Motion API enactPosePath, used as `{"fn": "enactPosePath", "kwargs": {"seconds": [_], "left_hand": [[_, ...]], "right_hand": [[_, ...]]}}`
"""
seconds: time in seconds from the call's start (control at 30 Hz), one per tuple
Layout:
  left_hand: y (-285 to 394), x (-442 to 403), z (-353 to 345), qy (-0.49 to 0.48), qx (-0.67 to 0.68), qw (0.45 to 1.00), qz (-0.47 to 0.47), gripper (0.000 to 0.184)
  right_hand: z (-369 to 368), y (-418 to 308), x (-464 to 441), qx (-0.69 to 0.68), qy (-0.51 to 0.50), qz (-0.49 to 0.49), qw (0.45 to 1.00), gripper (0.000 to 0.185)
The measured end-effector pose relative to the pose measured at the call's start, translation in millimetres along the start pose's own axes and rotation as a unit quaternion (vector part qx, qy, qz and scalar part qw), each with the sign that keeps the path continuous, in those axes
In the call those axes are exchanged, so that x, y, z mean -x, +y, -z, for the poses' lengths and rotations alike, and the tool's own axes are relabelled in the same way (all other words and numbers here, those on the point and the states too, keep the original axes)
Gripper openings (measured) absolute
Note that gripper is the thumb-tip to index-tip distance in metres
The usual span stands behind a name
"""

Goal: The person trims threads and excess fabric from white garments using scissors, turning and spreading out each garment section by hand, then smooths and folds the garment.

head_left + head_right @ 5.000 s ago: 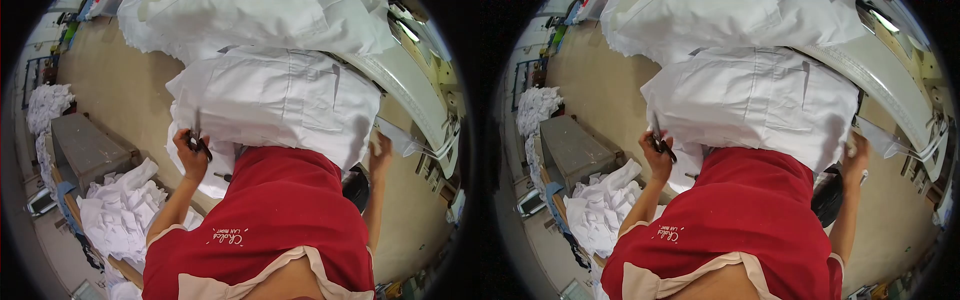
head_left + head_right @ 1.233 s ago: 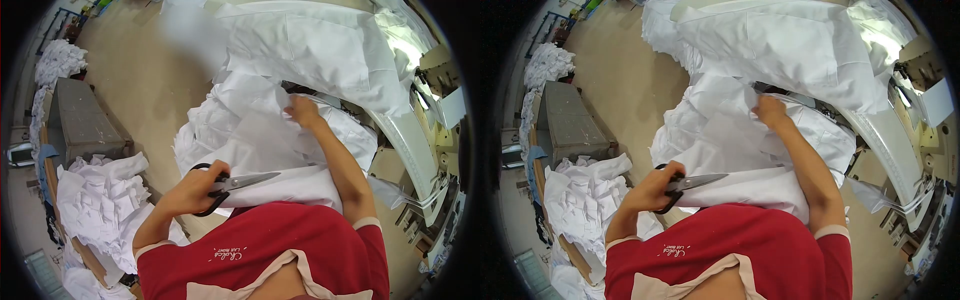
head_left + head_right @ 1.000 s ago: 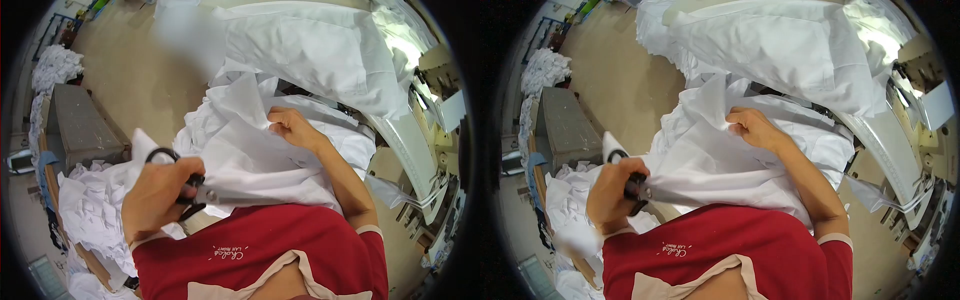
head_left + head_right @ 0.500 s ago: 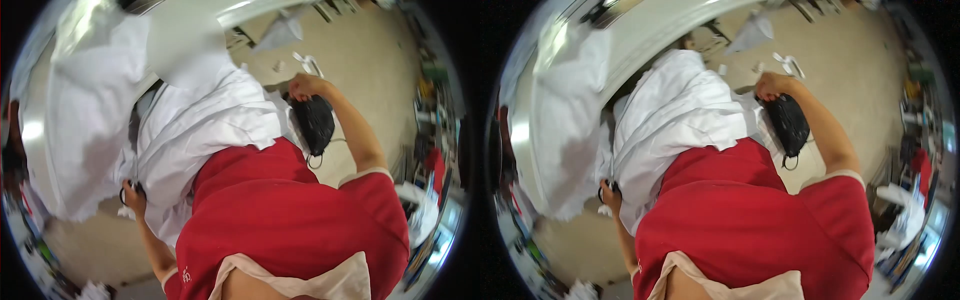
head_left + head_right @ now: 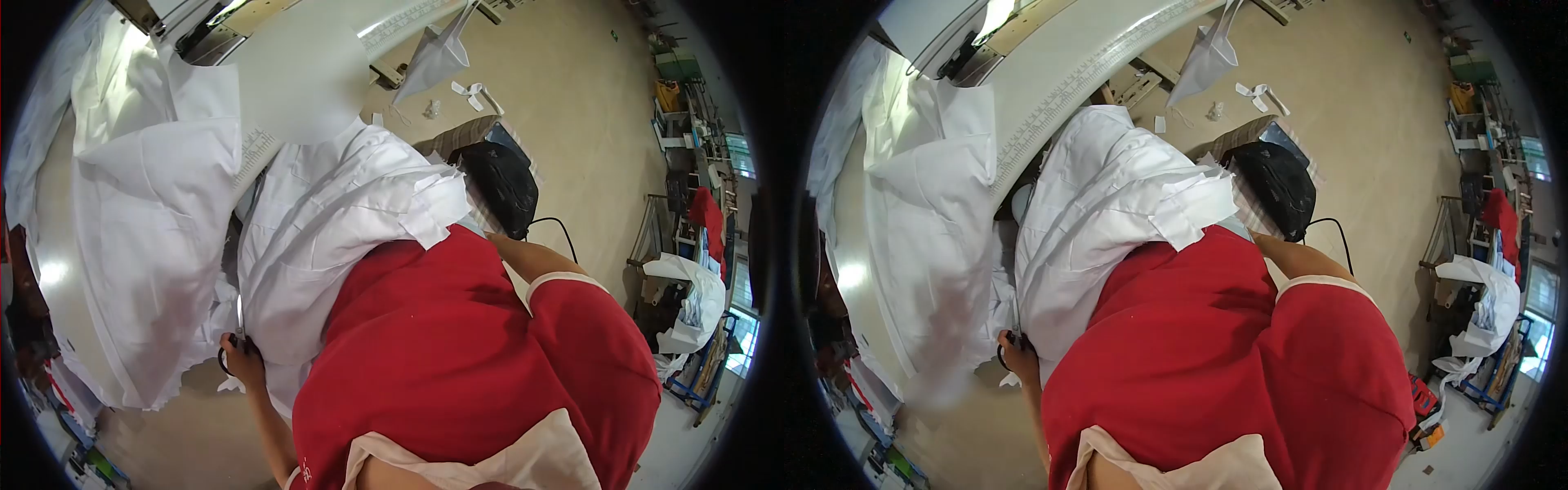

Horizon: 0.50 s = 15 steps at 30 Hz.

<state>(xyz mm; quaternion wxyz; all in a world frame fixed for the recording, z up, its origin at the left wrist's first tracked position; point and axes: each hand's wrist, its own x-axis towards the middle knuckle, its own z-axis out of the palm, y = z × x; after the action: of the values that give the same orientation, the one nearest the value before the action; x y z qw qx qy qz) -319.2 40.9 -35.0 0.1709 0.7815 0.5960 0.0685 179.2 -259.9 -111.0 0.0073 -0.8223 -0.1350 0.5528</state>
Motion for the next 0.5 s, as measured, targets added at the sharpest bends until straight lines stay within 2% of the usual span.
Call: {"fn": "enactPosePath", "kwargs": {"seconds": [0.27,0.5], "left_hand": [[-17.8,1.1,-6.1,-0.051,0.043,0.998,0.009,0.037],[-16.6,3.1,-11.7,-0.058,0.069,0.996,0.019,0.038]], "right_hand": [[-18.6,1.2,14.8,-0.038,0.04,-0.027,0.998,0.03],[-21.6,19.3,30.3,-0.071,0.044,-0.054,0.995,0.03]]}}
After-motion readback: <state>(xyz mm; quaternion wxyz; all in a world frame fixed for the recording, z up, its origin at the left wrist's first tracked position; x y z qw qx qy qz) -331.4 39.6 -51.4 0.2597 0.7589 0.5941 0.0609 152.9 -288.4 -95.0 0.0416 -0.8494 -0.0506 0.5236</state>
